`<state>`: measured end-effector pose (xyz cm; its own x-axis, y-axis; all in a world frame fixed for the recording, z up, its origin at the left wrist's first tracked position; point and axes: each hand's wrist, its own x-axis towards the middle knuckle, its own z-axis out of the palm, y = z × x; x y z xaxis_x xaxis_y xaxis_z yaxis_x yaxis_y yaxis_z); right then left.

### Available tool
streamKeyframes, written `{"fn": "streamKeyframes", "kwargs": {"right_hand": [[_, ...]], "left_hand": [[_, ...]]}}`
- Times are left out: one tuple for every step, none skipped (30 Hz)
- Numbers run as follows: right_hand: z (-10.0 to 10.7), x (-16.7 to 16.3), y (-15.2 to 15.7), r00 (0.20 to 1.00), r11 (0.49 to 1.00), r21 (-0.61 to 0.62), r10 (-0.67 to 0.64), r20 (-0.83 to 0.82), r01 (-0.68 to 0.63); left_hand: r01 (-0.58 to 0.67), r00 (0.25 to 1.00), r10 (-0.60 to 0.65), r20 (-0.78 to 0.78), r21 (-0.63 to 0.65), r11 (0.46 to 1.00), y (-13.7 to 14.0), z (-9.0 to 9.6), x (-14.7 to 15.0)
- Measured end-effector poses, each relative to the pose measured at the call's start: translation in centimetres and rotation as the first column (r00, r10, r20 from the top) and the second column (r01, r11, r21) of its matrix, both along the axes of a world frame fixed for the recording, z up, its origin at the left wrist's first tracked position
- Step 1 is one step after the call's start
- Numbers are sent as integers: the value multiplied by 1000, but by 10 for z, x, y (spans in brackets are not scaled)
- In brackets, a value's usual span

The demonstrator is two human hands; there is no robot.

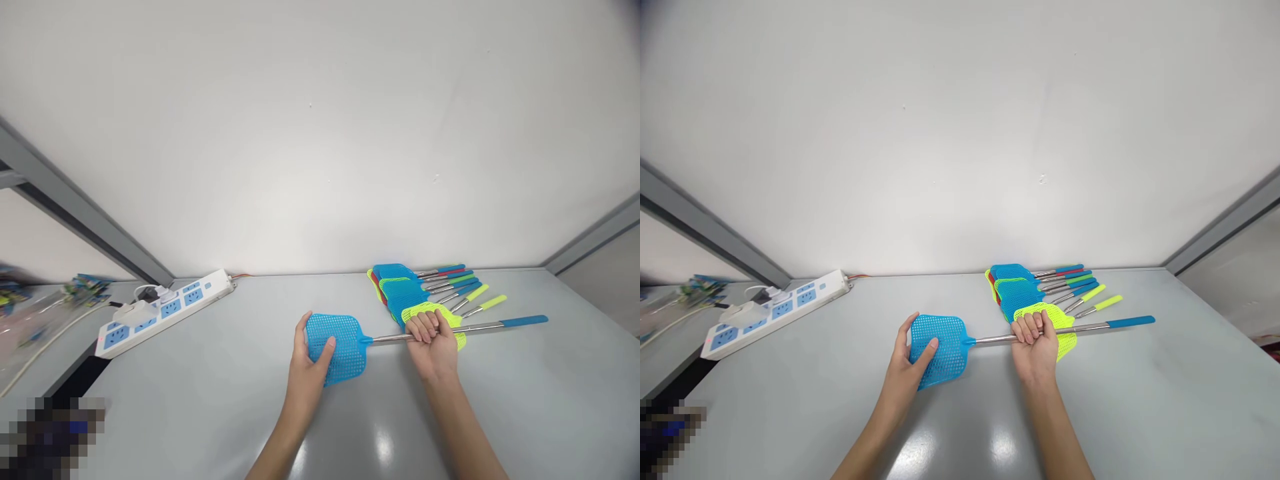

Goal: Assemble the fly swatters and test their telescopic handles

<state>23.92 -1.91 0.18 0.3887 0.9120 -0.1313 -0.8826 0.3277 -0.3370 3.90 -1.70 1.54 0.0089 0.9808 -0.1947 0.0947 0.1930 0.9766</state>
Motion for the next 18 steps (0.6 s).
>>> {"fn": "streamKeyframes", "kwargs": {"right_hand": [[0,0,0,1000,1000,-6,-6,18,6],[0,0,0,999,1000,-10,-11,33,11],[0,0,0,999,1000,-13,-14,38,14],[0,0,0,999,1000,-14,-16,35,16],[-1,0,-1,1000,1000,-16,-16,27,17],[-1,0,-1,1000,1000,-18,-16,20,16],[-1,0,-1,1000,1000,-22,-16,19,16],[-2,0,-1,1000,999,-28,-16,26,17],[-2,-1,-1,999,999,-34,-16,39,17],[-3,-3,-1,998,999,-38,-17,54,19],[-4,-5,-1,998,999,-42,-16,67,19],[-5,-8,-1,997,999,-46,-15,73,19],[-5,-10,-1,997,999,-49,-14,75,18],[-6,-13,-1,997,999,-51,-13,74,17],[-6,-15,-1,998,999,-52,-11,68,14],[-7,-17,-1,998,999,-52,-8,58,11],[-7,-18,-1,999,999,-50,-4,43,7],[-7,-19,-1,1000,999,-48,-1,26,2]], "left_hand": [[-1,1000,1,-12,-1,1000,0,-1,0],[0,1000,0,-22,-3,1000,-1,-2,0],[1,1000,-1,-31,-4,1000,-1,-3,1],[0,999,0,-36,-3,1000,-2,-4,1],[-1,999,1,-37,-1,1000,-2,-5,1],[-3,999,4,-34,2,1000,-2,-5,1],[-9,1000,9,-30,3,1000,-2,-6,1],[-14,1000,14,-24,4,1000,-2,-6,1],[-22,1000,22,-17,7,1000,-2,-6,0],[-34,999,34,-9,10,999,-1,-5,-1],[-50,999,50,-1,13,999,0,-5,-2],[-69,998,69,8,16,997,1,-5,-3],[-87,996,87,15,17,996,2,-4,-4],[-103,995,102,21,16,995,3,-4,-5],[-116,993,115,26,13,993,5,-4,-7],[-121,992,121,32,11,993,6,-4,-8],[-123,992,123,38,9,992,6,-4,-8],[-122,991,121,48,10,992,7,-4,-9]]}}
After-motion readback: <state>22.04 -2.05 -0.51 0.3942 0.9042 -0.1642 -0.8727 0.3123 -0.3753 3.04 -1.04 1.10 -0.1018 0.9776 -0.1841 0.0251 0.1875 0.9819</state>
